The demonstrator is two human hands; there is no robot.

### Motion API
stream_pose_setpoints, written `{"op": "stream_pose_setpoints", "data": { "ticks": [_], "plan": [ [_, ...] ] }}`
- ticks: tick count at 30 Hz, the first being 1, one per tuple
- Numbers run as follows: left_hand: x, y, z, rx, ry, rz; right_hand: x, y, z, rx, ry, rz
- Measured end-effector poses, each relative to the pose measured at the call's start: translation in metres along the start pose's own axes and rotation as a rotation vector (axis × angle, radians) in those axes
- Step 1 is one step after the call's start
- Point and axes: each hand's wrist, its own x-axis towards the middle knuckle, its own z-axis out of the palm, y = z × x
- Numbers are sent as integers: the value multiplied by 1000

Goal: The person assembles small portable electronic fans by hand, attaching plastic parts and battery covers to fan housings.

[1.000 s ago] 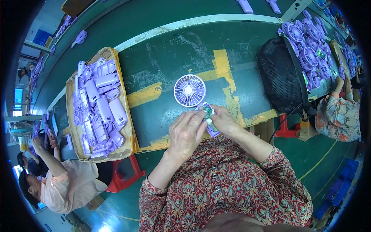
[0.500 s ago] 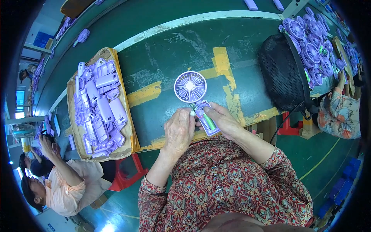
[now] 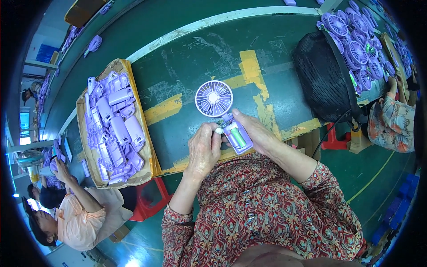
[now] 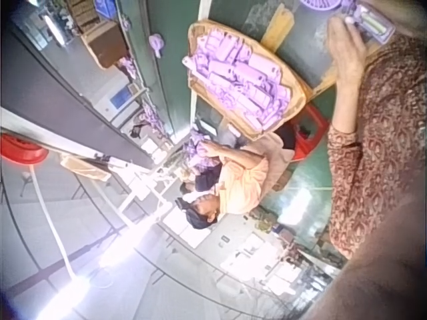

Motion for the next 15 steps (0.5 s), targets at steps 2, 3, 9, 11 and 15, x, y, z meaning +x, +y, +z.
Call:
{"op": "stream_pose_setpoints", "data": {
  "ticks": [2,3,9,11,15],
  "plan": [
    [0,-2,3,-14,12,-1,1,2,-1,2,2,-6],
    [-1,-4,6,-19,9,-24,2,2,-1,1,3,-12],
    [0,-3,12,-66,27,-53,2,4,-5,26,32,6],
    [0,-3,13,-79,40,-50,3,6,-7,15,28,-4],
    [1,-6,14,-68,25,-59,4,6,-8,17,-21,-42]
  ]
}}
